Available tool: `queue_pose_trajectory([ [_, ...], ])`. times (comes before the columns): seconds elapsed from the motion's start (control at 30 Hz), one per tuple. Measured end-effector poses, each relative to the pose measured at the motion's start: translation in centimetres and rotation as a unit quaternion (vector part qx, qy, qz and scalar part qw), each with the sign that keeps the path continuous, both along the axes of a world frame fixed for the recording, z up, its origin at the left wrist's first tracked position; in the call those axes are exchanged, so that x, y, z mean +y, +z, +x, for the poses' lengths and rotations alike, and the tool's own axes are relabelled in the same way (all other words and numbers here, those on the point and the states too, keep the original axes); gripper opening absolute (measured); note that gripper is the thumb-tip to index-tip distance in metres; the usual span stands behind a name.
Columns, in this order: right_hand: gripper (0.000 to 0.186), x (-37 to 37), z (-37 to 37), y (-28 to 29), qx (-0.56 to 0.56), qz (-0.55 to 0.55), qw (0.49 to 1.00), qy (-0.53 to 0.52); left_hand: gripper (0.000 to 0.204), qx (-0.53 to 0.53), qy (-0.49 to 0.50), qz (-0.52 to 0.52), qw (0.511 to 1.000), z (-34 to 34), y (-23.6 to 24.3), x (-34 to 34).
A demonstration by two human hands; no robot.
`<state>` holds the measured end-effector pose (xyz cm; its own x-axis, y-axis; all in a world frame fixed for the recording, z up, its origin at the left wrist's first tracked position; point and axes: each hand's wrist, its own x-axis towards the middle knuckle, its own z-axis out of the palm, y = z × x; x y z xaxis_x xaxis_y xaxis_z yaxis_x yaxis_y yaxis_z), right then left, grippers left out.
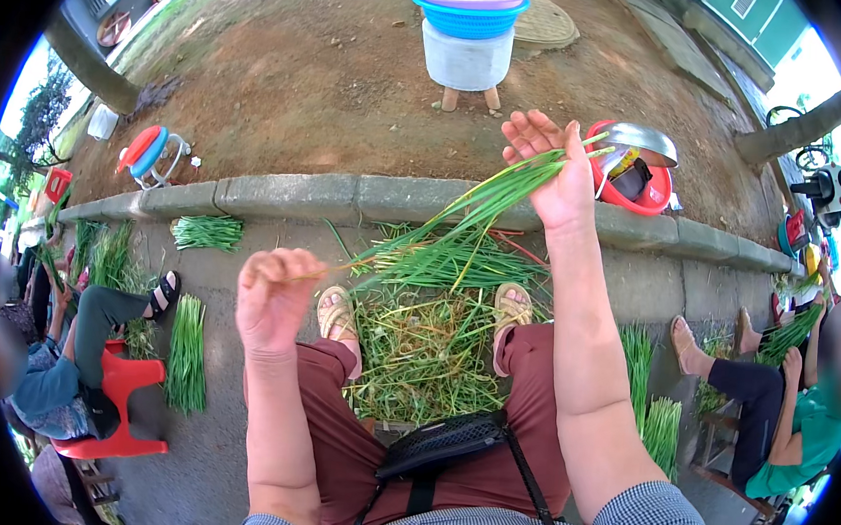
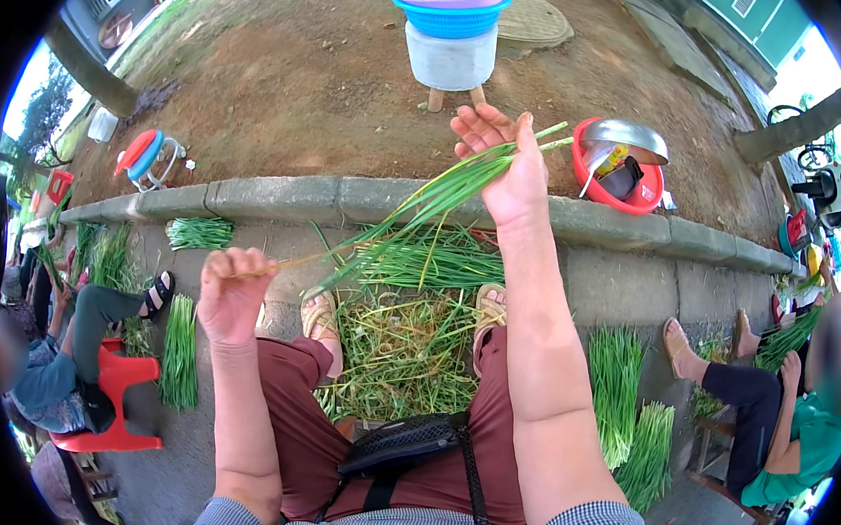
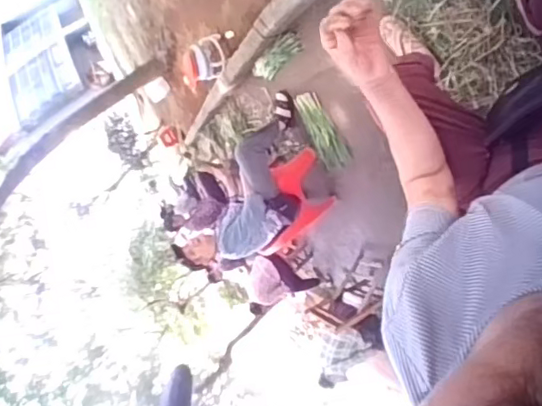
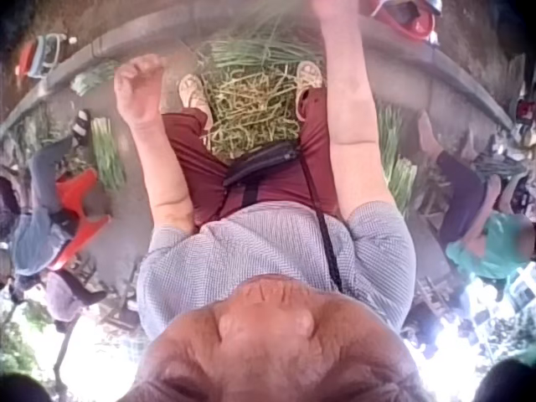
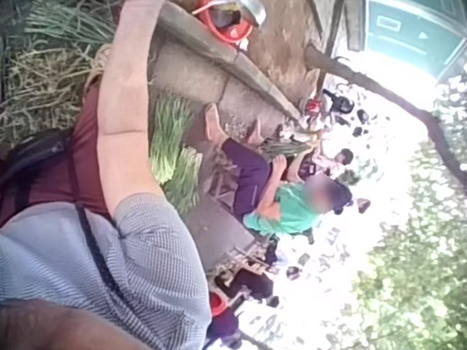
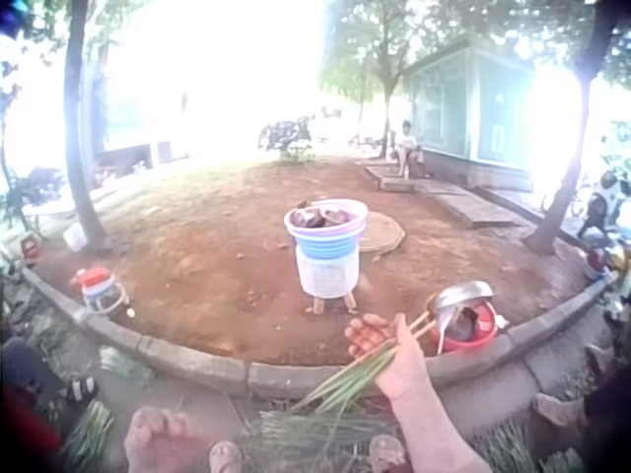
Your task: The person trims and cleans green stalks by hand, peeling away dry or yellowed outer layers and sorting the stalks while sitting outdoors with others.
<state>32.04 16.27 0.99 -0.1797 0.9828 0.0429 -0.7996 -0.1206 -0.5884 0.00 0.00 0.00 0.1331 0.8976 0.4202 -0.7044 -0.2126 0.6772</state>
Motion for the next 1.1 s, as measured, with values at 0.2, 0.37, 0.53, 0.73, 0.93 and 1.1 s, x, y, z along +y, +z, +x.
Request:
queue_pose_trajectory([
  [0.2,0.053,0.1,0.6,-0.3,-0.005,0.01,1.0,-0.005,0.014,-0.081,0.088,0.017,0.993,-2.4,1.7,-3.1],
  [0.37,0.053,0.3,1.0,-0.3,0.002,0.027,1.0,0.001,0.01,0.066,0.137,-0.016,0.988,-1.7,1.1,-6.5],
  [0.53,0.053,-0.1,0.8,0.1,0.014,0.073,0.996,0.039,0.016,0.665,0.107,-0.005,0.739,4.9,0.2,-7.5],
  [0.73,0.054,-0.3,0.4,0.7,0.027,0.119,0.989,0.08,0.037,0.827,0.068,0.125,0.544,10.3,-3.9,-7.8],
  [0.93,0.054,0.0,0.9,0.2,0.031,0.125,0.988,0.089,0.015,0.596,0.128,0.024,0.792,9.6,1.1,-4.5],
  [1.1,0.055,-0.2,1.0,0.7,0.014,0.114,0.991,0.075,0.029,0.592,0.144,0.086,0.788,7.8,8.1,-3.3],
])
